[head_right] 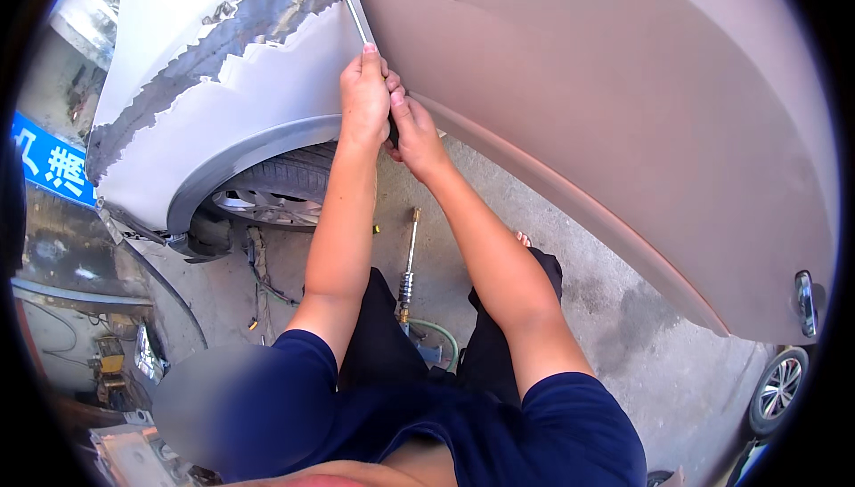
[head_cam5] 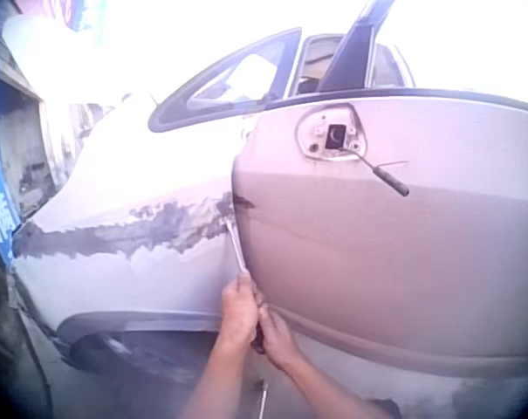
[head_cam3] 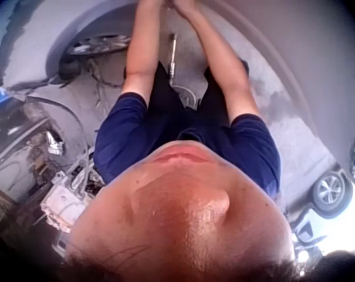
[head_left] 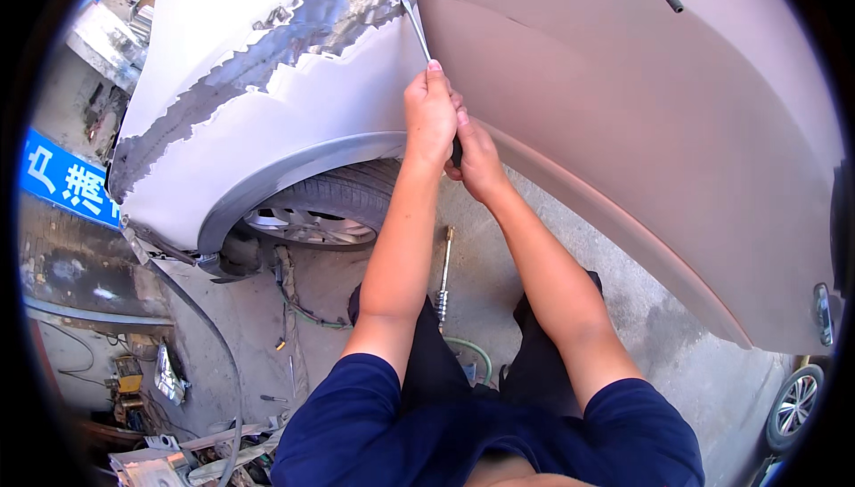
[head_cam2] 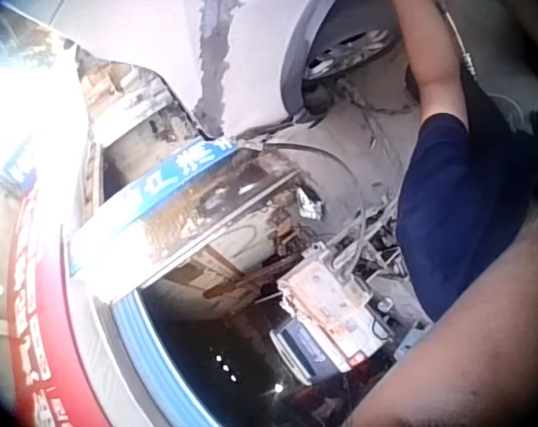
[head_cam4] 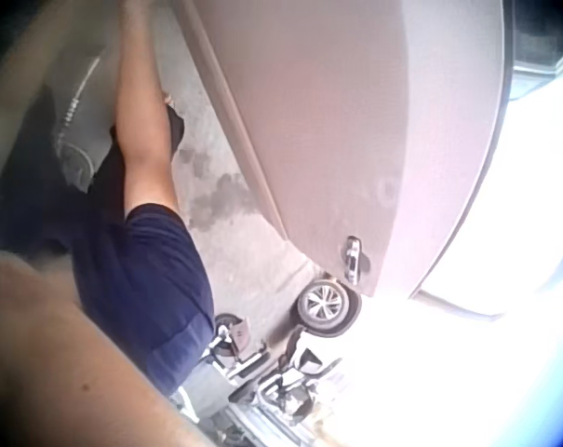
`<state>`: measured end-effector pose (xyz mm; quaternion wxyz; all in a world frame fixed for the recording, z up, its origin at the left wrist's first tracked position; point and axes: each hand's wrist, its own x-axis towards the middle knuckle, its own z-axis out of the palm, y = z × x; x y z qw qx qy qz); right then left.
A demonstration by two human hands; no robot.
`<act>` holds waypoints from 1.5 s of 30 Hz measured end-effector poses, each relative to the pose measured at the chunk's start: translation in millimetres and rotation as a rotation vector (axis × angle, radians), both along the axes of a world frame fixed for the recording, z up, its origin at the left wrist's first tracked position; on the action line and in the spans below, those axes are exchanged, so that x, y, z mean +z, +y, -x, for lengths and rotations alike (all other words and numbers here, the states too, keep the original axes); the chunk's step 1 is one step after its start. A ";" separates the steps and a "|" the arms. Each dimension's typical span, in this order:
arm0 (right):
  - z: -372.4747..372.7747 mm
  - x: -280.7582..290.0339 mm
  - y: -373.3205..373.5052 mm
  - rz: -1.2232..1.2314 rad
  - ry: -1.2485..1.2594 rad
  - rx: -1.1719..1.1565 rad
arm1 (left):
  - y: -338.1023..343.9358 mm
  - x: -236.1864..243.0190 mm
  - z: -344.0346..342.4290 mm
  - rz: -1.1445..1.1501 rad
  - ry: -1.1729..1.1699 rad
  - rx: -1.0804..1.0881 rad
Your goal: The person uses a pneumatic dent puller to repeatedly tap and pull a dent on the rear quarter panel of a white car. They then switch to a screwdriver to pry and adjust the metal along the seam between the panel and the door.
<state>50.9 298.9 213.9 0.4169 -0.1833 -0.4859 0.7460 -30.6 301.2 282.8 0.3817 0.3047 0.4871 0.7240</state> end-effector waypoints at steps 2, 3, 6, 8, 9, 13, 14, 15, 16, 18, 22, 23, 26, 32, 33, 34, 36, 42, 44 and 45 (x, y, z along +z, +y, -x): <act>10.0 7.3 -3.8 -0.002 0.070 0.016 | -1.6 8.8 7.2 0.026 -0.057 -0.051; 15.0 5.2 -4.7 0.018 0.083 0.013 | -2.7 11.4 9.9 0.051 -0.059 -0.057; 23.1 1.6 -6.5 0.077 0.112 0.014 | -2.3 13.5 17.3 0.098 -0.072 -0.071; 28.1 -4.3 -7.0 0.058 0.121 -0.013 | -3.2 12.1 18.8 0.118 -0.018 -0.068; 29.5 -7.5 -7.4 0.049 0.124 -0.028 | -4.3 10.9 18.7 0.129 0.009 -0.067; 44.8 -16.4 -8.1 0.086 0.224 -0.168 | -7.4 17.3 13.1 0.198 0.017 -0.076; 44.6 -14.7 -10.6 0.118 0.222 -0.122 | -9.0 16.7 15.5 0.196 0.027 -0.065; 41.2 -13.6 -12.8 0.149 0.220 -0.077 | -10.2 16.4 18.0 0.193 0.038 -0.056; 37.5 -11.0 -13.3 0.177 0.211 -0.039 | -9.4 15.0 18.3 0.190 0.035 -0.053; 41.3 -14.6 -12.5 0.146 0.221 -0.066 | -8.6 13.2 19.2 0.184 0.031 -0.047; 43.4 -21.9 -4.7 0.048 0.110 -0.151 | -5.9 13.8 16.6 0.175 0.037 -0.040; 46.3 -25.4 -2.6 0.007 0.108 -0.184 | -4.7 13.0 17.4 0.170 0.041 -0.048; 50.3 -24.8 -2.6 -0.032 0.072 -0.204 | -6.6 13.2 19.6 0.164 0.053 -0.055; 44.8 -25.3 1.1 -0.106 -0.018 -0.263 | -7.9 16.6 16.5 0.151 0.036 -0.076; 44.5 -25.3 0.9 -0.125 -0.032 -0.271 | -8.4 17.4 16.4 0.148 0.034 -0.078; 42.4 -20.4 -1.9 -0.142 -0.048 -0.280 | -8.7 17.0 16.0 0.143 0.018 -0.087; 32.9 -10.9 -4.4 -0.023 -0.021 -0.221 | -8.3 16.1 13.9 0.132 -0.013 -0.104; 2.4 13.1 1.3 0.051 -0.042 -0.097 | -2.8 17.4 0.1 0.085 -0.070 -0.109; -5.7 17.6 3.6 0.030 -0.061 -0.091 | 0.1 17.2 -5.5 0.062 -0.101 -0.100; -8.8 19.1 4.9 0.010 -0.070 -0.084 | 1.7 16.8 -8.2 0.050 -0.117 -0.095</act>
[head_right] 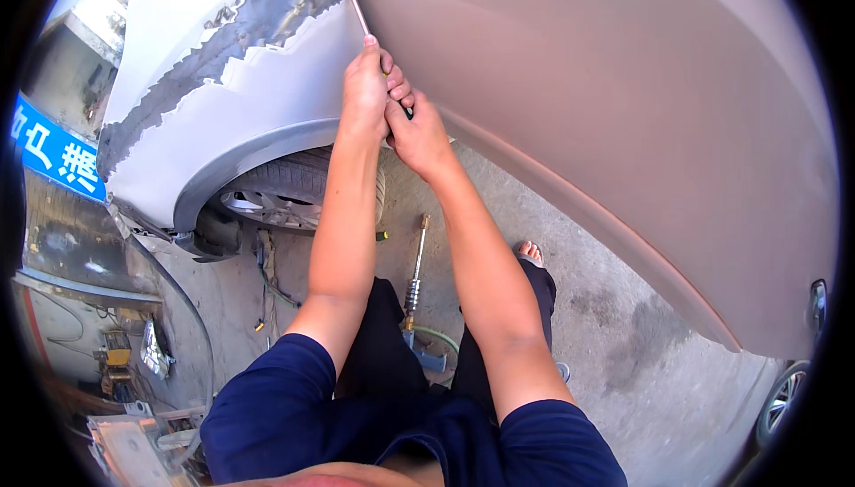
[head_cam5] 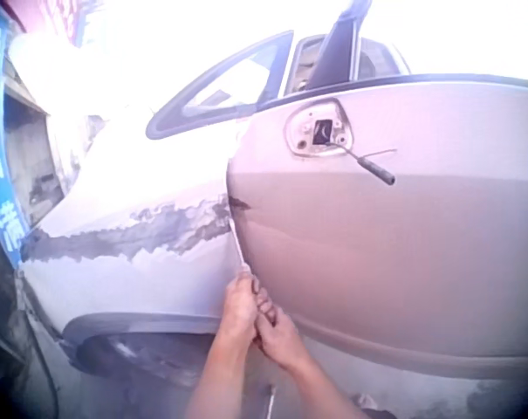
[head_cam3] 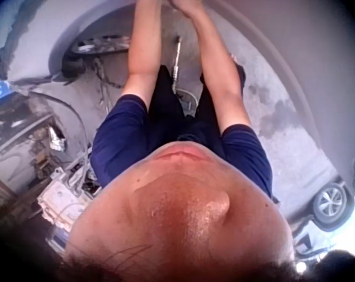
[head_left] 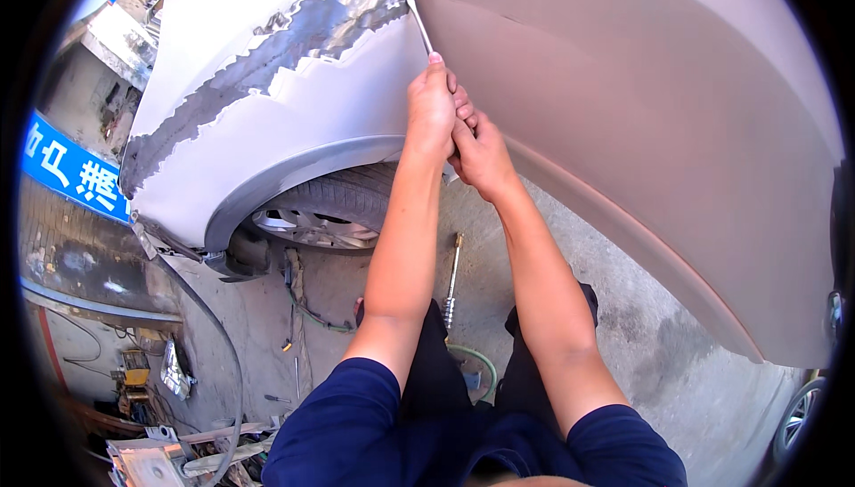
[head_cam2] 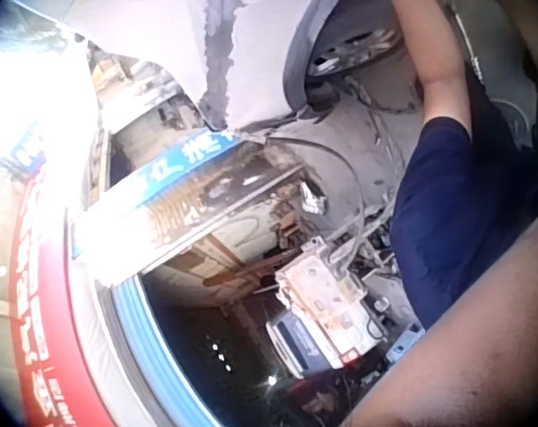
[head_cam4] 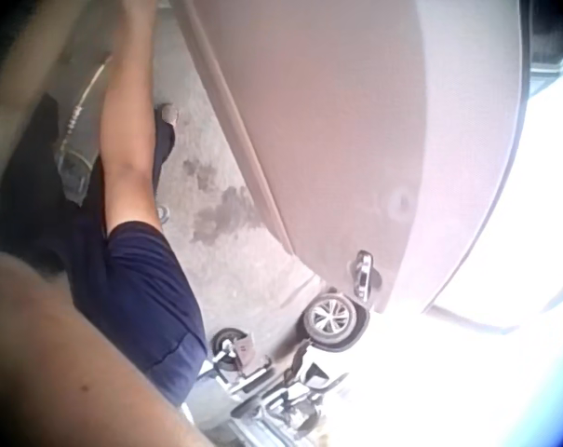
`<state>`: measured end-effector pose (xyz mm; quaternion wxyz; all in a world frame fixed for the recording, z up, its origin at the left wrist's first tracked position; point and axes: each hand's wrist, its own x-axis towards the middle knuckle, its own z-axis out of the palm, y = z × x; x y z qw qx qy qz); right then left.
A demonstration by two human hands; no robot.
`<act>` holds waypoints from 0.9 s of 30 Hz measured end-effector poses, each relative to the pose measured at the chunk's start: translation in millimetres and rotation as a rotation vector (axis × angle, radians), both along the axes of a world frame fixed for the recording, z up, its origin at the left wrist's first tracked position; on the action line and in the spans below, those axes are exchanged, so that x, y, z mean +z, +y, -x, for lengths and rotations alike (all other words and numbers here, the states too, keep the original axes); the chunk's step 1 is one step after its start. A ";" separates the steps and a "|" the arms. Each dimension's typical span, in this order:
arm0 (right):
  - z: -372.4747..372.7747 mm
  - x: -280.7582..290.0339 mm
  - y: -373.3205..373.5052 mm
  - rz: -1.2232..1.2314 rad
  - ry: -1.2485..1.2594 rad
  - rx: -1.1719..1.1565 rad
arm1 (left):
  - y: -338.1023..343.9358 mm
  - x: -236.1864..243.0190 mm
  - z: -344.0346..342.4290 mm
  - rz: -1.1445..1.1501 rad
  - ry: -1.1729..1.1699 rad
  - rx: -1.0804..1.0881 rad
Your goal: The person uses a pneumatic dent puller to repeatedly tap and pull a dent on the rear quarter panel of a white car. They then switch to a screwdriver to pry and adjust the metal along the seam between the panel and the door.
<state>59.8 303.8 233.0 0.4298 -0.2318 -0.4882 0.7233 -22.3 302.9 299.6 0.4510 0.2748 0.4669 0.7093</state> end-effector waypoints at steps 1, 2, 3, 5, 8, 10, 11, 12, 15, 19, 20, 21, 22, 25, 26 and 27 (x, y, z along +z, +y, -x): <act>-3.3 1.3 2.1 -0.019 -0.006 0.007 | 2.4 -1.0 -2.6 -0.017 -0.016 0.006; -7.0 1.8 5.9 -0.029 -0.020 0.006 | 4.9 -2.3 -5.0 -0.033 -0.033 0.013; -10.6 1.5 11.0 -0.038 -0.035 0.006 | 7.2 -3.3 -6.9 -0.050 -0.050 0.021; -17.7 -0.3 18.2 -0.059 -0.061 0.002 | 10.8 -4.1 -12.6 -0.068 -0.054 0.032; -17.6 -6.3 25.6 -0.111 -0.104 -0.022 | 17.7 -9.9 -14.3 -0.110 -0.047 0.053; -16.7 -12.0 32.8 -0.178 -0.163 -0.061 | 20.4 -14.0 -16.4 -0.129 -0.039 0.076; -16.1 -14.9 37.1 -0.179 -0.182 -0.061 | 22.3 -14.8 -18.0 -0.137 -0.028 0.090; -15.2 -17.6 41.5 -0.180 -0.201 -0.060 | 24.3 -15.6 -19.9 -0.144 -0.018 0.106; -8.1 -17.0 42.8 -0.242 -0.120 -0.047 | 24.2 -16.3 -18.3 -0.141 0.036 0.167; 20.6 46.0 19.3 -0.622 -0.048 0.055 | -1.4 2.4 -9.0 -0.097 0.213 0.192; 30.1 37.1 10.6 -0.502 0.074 -0.019 | -6.8 18.3 -4.2 -0.095 0.286 0.186; 40.2 24.1 6.8 -0.312 0.208 -0.032 | -9.8 33.5 0.0 -0.092 0.360 0.179; 45.0 2.6 -3.3 -0.106 0.307 0.042 | -18.8 36.5 6.0 -0.064 0.415 0.179; 47.0 -25.1 -25.9 0.046 0.255 0.030 | -28.2 -2.1 17.2 0.022 0.389 0.167; 43.9 -29.0 -27.8 0.012 0.172 -0.007 | -29.1 -7.9 19.7 0.016 0.324 0.187; 43.5 -33.1 -20.8 -0.089 0.100 -0.030 | -26.7 -13.6 20.8 0.030 0.311 0.177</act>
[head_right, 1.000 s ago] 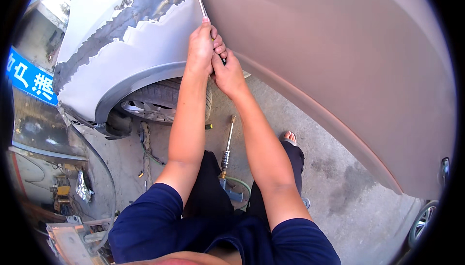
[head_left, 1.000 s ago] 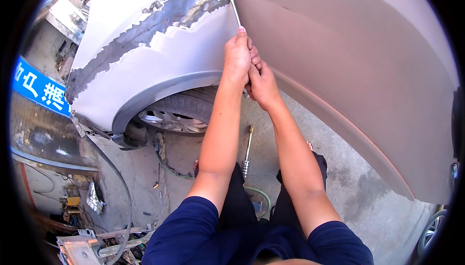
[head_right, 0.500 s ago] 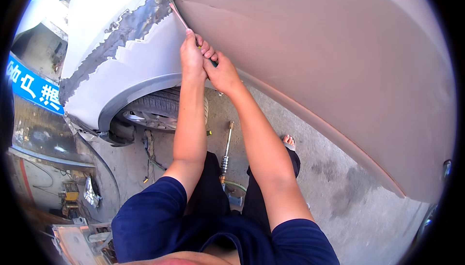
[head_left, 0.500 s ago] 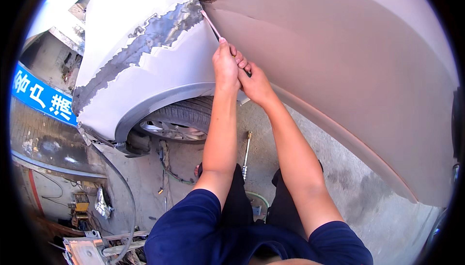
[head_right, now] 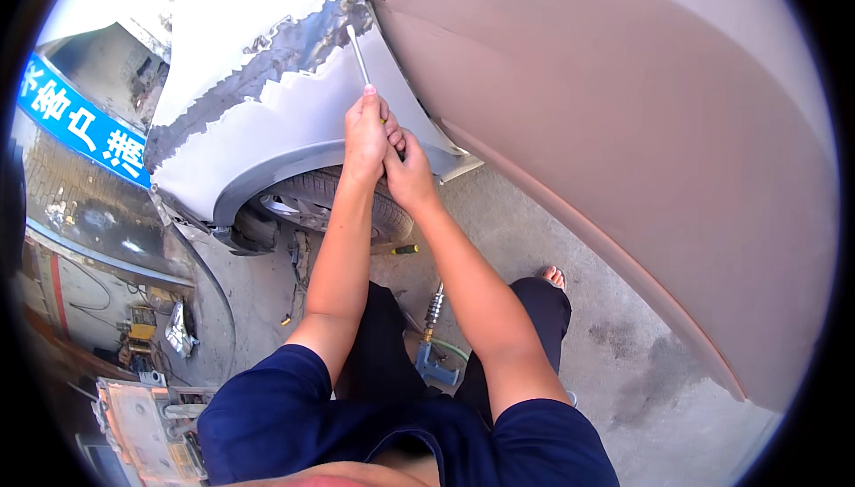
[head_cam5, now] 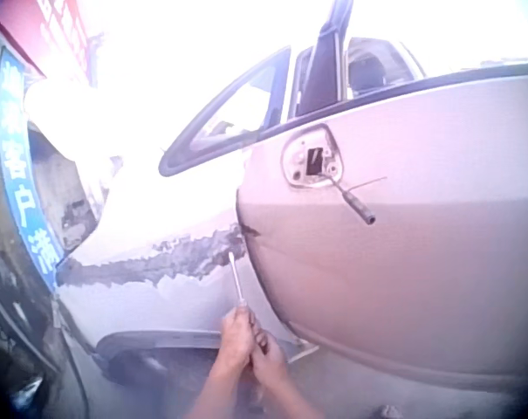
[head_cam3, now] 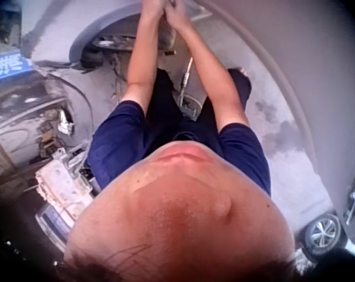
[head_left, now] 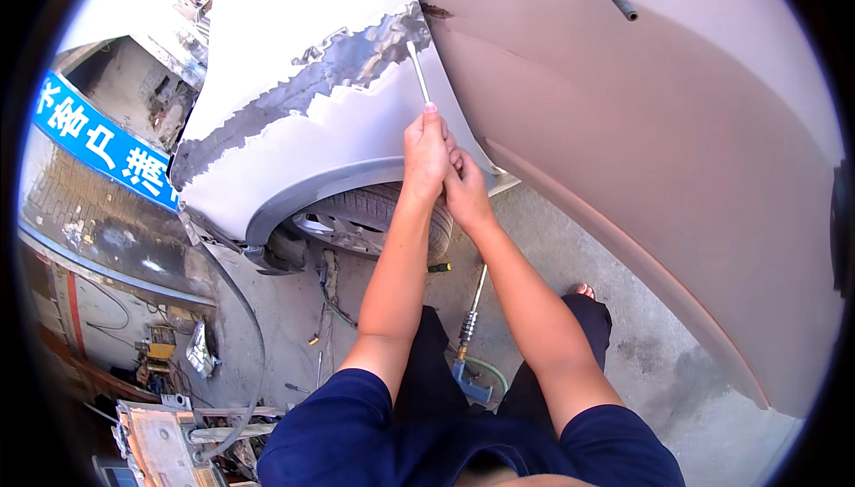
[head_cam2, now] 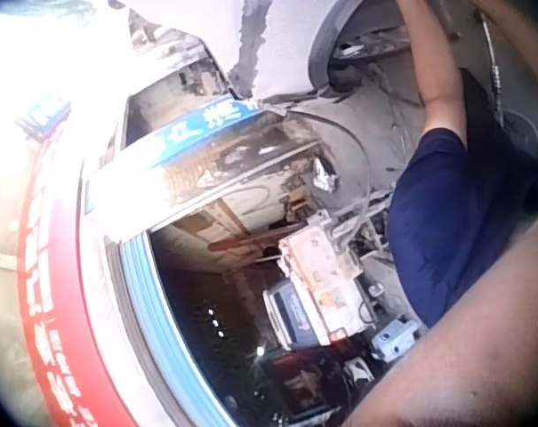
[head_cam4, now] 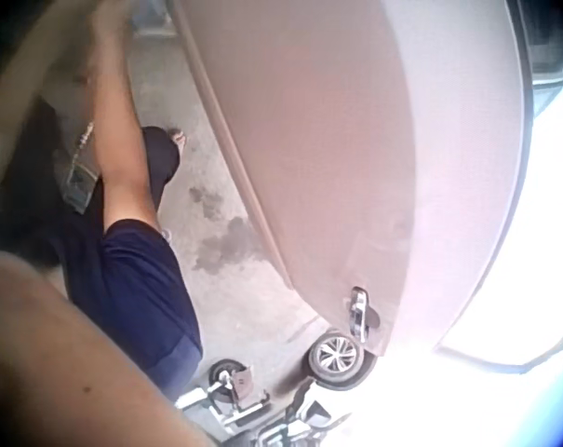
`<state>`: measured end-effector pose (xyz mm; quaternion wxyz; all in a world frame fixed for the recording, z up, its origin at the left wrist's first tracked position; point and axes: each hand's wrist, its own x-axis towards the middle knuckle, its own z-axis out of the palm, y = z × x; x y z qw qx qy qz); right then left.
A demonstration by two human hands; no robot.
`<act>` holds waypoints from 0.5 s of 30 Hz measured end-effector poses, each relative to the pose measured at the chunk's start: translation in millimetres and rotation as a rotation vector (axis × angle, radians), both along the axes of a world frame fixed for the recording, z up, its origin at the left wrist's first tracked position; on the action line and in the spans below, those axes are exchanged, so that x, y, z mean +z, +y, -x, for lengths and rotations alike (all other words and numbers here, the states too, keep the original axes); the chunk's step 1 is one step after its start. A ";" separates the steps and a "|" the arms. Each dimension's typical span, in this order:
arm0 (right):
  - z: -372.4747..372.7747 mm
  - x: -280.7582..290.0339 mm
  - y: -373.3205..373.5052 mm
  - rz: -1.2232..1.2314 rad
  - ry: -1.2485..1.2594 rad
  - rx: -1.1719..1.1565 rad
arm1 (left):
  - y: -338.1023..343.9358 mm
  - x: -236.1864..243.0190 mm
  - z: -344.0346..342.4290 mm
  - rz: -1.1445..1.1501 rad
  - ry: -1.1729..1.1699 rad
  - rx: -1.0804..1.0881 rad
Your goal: The person uses a pneumatic dent puller to repeatedly tap and pull a dent on the rear quarter panel of a white car. They then switch to a screwdriver to pry and adjust the metal along the seam between the panel and the door.
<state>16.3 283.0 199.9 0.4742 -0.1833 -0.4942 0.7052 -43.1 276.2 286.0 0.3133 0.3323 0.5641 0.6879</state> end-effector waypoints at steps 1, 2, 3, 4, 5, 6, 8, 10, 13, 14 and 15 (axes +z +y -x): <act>-1.7 -2.2 4.0 0.001 0.013 -0.031 | 4.7 2.2 -6.6 0.018 -0.010 -0.017; -3.2 -4.4 6.9 0.002 0.026 -0.062 | 9.3 2.8 -10.6 0.036 -0.019 -0.035; -4.6 -6.4 10.5 0.003 0.039 -0.093 | 13.6 1.1 -11.0 0.021 -0.034 -0.044; -5.9 -4.8 16.7 -0.011 -0.022 -0.099 | 18.1 1.5 -10.1 0.005 -0.041 -0.049; -4.9 -4.7 19.7 -0.004 -0.018 -0.092 | 21.9 1.8 -8.7 -0.012 -0.048 -0.053; -3.7 -4.1 21.6 0.003 -0.014 -0.083 | 24.6 1.0 -6.6 -0.012 -0.050 -0.053; -0.9 1.2 25.4 0.033 0.033 -0.057 | 27.4 1.8 -6.4 0.006 -0.011 -0.051; -0.1 2.2 22.1 0.091 0.107 -0.013 | 29.0 1.8 -3.6 0.017 0.014 -0.050; 7.7 -3.9 25.1 0.070 0.138 -0.055 | 29.8 0.0 -0.1 0.019 0.025 -0.045; 8.0 -5.1 26.1 0.084 0.137 -0.042 | 31.2 -0.5 -2.2 0.015 0.024 -0.038; 6.7 -6.4 28.2 0.097 0.136 -0.031 | 32.2 -0.8 -3.9 0.012 0.024 -0.031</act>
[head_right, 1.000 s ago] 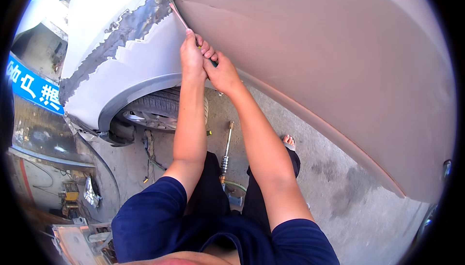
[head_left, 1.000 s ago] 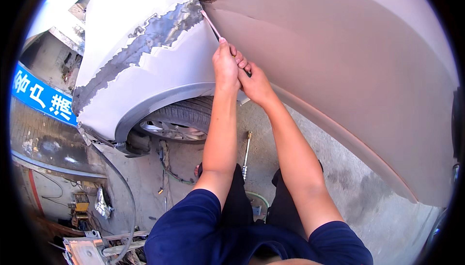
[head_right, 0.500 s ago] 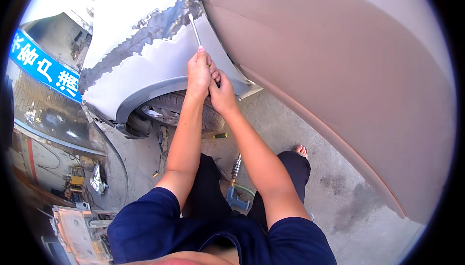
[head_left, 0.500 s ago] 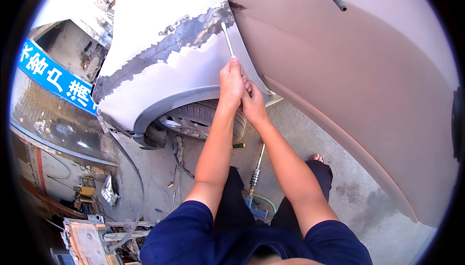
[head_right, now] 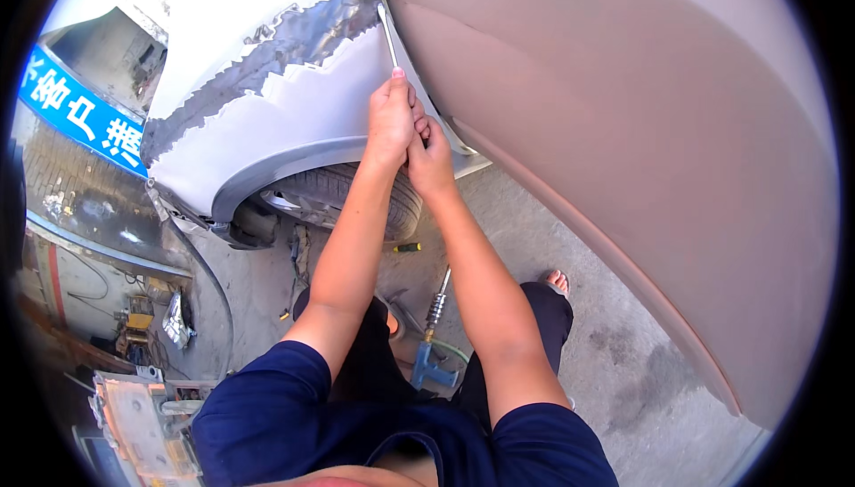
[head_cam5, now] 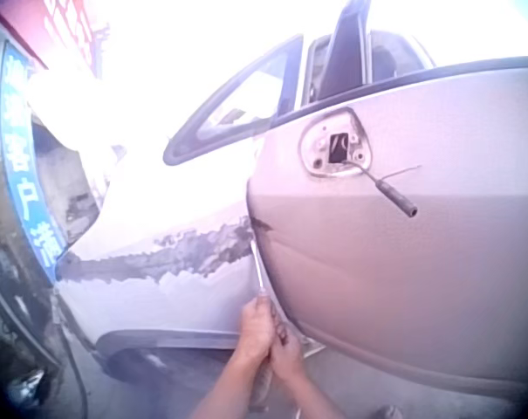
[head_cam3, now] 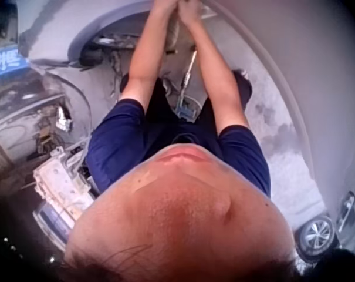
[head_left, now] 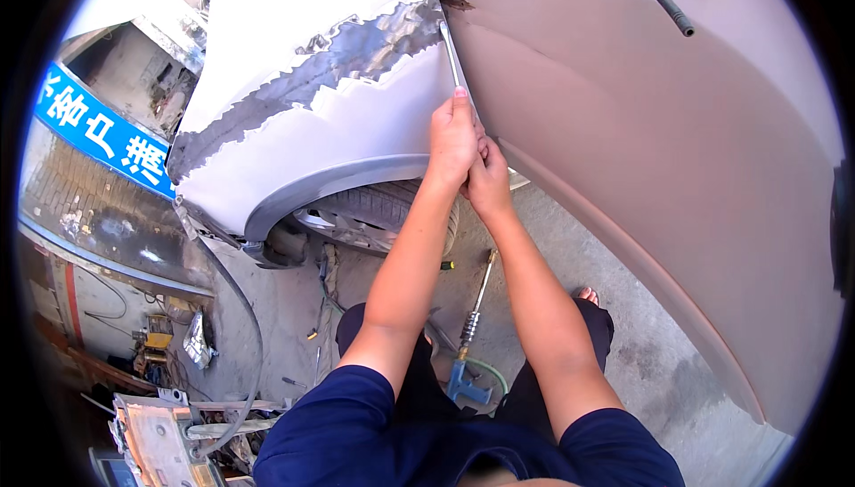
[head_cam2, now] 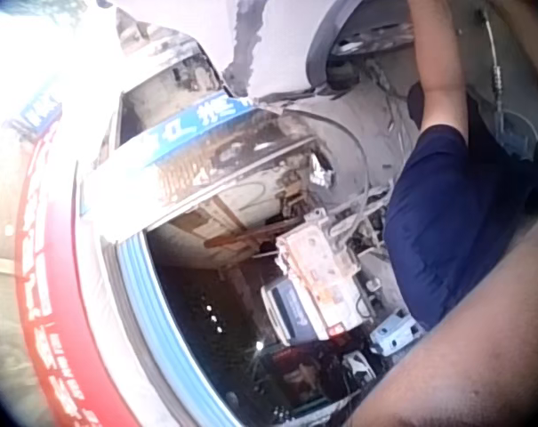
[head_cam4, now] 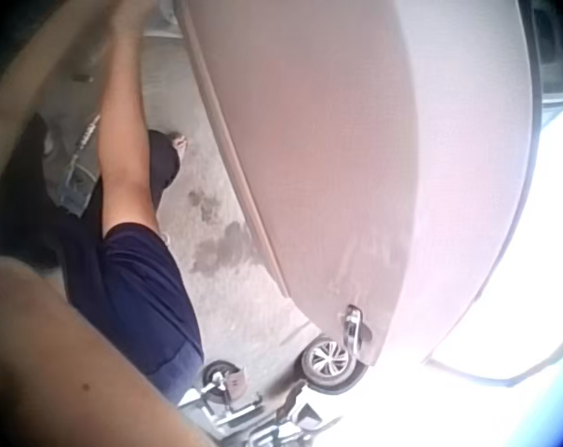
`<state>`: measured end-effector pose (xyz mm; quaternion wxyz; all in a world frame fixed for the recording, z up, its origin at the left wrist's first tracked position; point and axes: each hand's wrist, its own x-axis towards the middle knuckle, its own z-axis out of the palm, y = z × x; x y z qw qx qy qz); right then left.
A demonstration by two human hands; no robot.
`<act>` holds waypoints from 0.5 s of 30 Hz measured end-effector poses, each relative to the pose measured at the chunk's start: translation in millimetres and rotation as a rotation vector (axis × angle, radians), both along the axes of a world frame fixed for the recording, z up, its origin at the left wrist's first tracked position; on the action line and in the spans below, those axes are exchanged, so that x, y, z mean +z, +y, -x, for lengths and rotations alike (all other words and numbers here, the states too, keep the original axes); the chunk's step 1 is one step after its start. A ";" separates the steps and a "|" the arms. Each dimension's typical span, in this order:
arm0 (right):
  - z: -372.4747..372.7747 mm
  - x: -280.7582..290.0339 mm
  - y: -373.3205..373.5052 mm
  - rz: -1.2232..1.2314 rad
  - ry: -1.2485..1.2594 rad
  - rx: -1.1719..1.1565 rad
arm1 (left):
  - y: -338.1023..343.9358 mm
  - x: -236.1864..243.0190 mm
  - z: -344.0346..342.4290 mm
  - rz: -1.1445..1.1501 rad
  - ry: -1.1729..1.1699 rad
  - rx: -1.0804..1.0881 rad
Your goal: The person uses a pneumatic dent puller to repeatedly tap and pull a dent on the rear quarter panel of a white car. They then switch to a screwdriver to pry and adjust the metal along the seam between the panel and the door.
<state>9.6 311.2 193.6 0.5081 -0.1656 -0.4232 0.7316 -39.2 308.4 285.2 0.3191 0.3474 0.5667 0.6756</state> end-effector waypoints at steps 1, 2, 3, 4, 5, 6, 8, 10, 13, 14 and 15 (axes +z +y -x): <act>-2.0 0.3 1.1 0.011 -0.002 0.011 | 0.5 -2.6 0.6 -0.009 -0.007 0.007; -3.6 0.4 0.8 0.033 0.013 0.040 | 0.7 -5.1 1.1 -0.018 -0.013 0.012; -5.3 0.4 -0.2 0.055 0.029 0.068 | 0.8 -7.4 1.8 -0.027 -0.019 0.018; -8.6 -0.6 0.8 0.075 0.040 0.093 | 1.9 -8.5 -0.4 -0.038 -0.030 0.020; -11.1 -1.0 2.7 0.078 0.026 0.102 | 3.3 -9.1 -2.1 -0.049 -0.032 0.021; -12.8 -1.2 4.7 0.080 0.012 0.111 | 5.0 -9.3 -3.5 -0.060 -0.034 0.022; -12.2 3.3 6.9 0.079 0.006 0.117 | 7.6 -7.5 -3.0 -0.066 -0.022 0.037; -5.9 9.9 5.2 0.074 0.022 0.106 | 9.6 -5.4 1.0 -0.051 0.001 0.059; -16.8 71.1 21.4 -0.034 -0.091 0.158 | 7.7 54.7 -6.0 -0.172 -0.066 0.149; -12.3 90.8 26.7 -0.195 -0.019 0.092 | 5.4 77.8 -3.0 -0.285 -0.052 0.100; -17.7 86.7 18.8 -0.172 -0.034 0.102 | -5.4 79.9 -11.9 -0.281 0.036 0.097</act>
